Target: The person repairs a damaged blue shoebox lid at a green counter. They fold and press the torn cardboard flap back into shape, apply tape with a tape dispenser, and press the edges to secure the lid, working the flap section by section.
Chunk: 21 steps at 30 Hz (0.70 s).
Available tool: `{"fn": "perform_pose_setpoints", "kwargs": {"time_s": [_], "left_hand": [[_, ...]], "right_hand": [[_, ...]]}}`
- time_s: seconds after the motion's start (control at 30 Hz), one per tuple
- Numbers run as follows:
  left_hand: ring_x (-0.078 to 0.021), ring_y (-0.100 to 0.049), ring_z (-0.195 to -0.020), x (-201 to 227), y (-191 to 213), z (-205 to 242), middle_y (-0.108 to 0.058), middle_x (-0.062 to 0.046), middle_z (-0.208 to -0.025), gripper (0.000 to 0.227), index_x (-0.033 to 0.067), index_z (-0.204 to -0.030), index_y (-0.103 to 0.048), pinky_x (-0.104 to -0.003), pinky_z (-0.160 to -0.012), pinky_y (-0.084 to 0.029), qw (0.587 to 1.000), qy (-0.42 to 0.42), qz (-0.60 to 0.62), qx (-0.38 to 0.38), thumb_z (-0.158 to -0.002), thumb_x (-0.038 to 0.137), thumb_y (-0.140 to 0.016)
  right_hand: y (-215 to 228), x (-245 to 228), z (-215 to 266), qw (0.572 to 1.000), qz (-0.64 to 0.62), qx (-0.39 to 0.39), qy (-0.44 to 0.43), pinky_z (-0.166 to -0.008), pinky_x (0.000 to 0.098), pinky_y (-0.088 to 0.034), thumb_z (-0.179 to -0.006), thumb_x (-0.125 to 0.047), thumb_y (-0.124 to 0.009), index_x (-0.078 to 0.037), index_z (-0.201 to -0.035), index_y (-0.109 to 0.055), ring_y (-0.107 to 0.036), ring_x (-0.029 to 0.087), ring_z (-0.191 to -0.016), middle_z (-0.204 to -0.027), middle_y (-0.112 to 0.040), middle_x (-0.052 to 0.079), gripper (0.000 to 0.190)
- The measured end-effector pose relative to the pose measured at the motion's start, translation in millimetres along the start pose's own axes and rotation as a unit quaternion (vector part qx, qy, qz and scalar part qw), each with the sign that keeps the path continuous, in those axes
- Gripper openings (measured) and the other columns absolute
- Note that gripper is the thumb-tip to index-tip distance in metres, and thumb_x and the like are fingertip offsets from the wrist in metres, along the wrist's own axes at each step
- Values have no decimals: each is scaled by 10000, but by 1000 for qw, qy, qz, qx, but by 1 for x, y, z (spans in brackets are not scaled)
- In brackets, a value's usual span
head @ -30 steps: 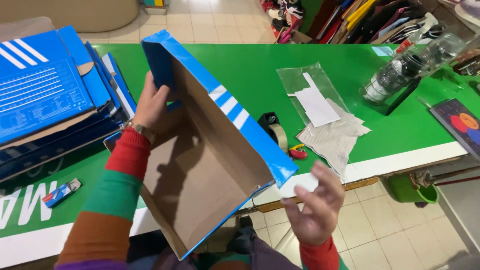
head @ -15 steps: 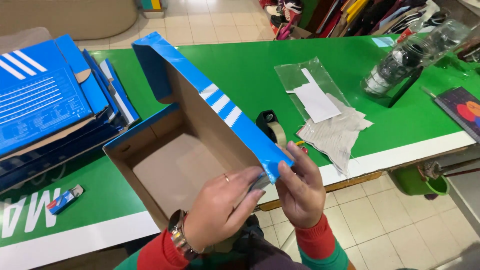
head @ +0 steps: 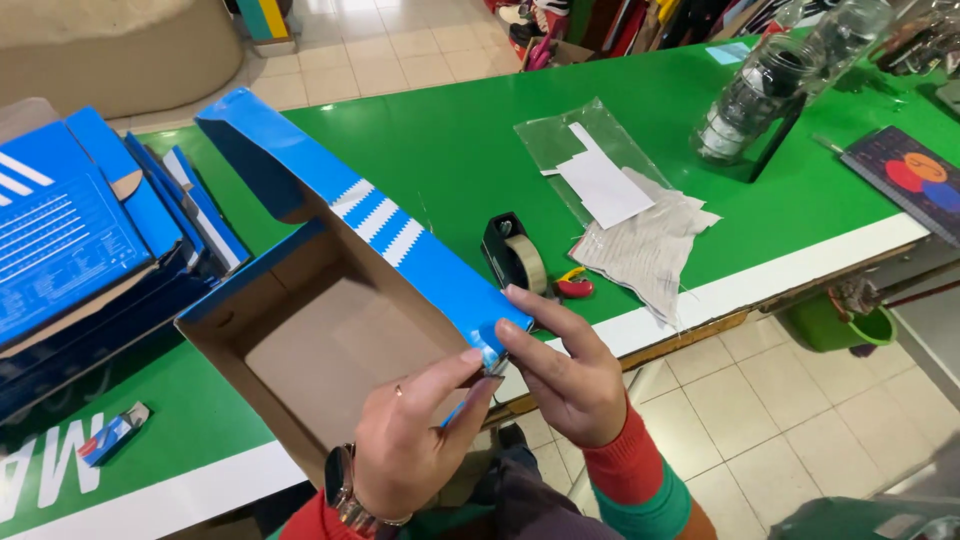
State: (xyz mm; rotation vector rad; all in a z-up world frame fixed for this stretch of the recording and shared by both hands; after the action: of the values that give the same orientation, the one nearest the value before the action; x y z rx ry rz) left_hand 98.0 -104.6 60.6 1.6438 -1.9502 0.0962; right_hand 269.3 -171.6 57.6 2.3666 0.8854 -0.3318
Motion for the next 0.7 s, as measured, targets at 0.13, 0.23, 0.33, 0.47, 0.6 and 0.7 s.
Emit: {"fn": "perform_pose_setpoints", "kwargs": {"time_s": [0.13,0.23,0.33,0.47,0.6,0.7], "left_hand": [[-231,-779,-867,18,3,-21,-757,-120,-1028,395,47,-1216,-657,-319,-724,-623,998,-34,-57,-15,-866,-10,-832],[-210,-769,-808,16,1,-19,-763,-99,-992,409,57,-1195,-681,-311,-669,-590,995,-28,-99,-6,-831,0,-858],[-202,-761,-806,15,-1,-17,-760,-95,-986,407,52,-1201,-671,-302,-680,-594,995,-36,-92,12,-845,0,-861],[-194,-741,-732,14,1,-20,-746,-85,-895,448,3,-1234,-674,-307,-641,-574,995,-12,-94,9,-831,-7,-871],[-187,-747,-737,18,2,-25,-749,-92,-901,401,12,-1202,-690,-294,-654,-584,994,-29,-100,13,-841,-1,-864],[-170,-730,-694,19,4,-27,-756,-87,-885,365,20,-1158,-719,-291,-624,-571,993,-30,-118,5,-827,11,-872]], "right_hand": [[1,0,-2,1000,-4,5,-10,-1043,375,-601,-897,79,-743,-85,-1291,-686,-681,337,-1256,-1426,-587,206,431],[1,3,-2,1000,-14,6,-20,-1024,365,-607,-895,73,-757,-84,-1270,-695,-689,317,-1248,-1412,-607,196,411],[1,7,-2,998,-44,6,-44,-990,352,-618,-879,69,-766,-76,-1249,-694,-700,301,-1227,-1393,-627,198,403],[3,10,-6,996,-72,12,-60,-966,338,-630,-858,71,-772,-74,-1227,-694,-713,291,-1208,-1356,-660,193,404],[5,11,-8,994,-90,15,-62,-951,325,-641,-861,75,-782,-77,-1204,-706,-722,279,-1198,-1342,-671,186,383],[4,12,-7,993,-102,11,-65,-949,325,-644,-866,76,-779,-69,-1194,-716,-720,280,-1200,-1348,-665,190,364]]}}
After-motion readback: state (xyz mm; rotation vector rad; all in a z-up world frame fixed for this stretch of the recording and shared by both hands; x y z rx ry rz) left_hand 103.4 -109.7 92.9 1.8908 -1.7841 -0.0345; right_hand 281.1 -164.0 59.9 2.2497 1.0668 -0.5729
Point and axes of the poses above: each hand's wrist, its own z-axis away from the middle knuckle, its own y-axis out of the back of the hand, x = y × z, the point moved 3 cm from there along -z, towards the middle knuckle
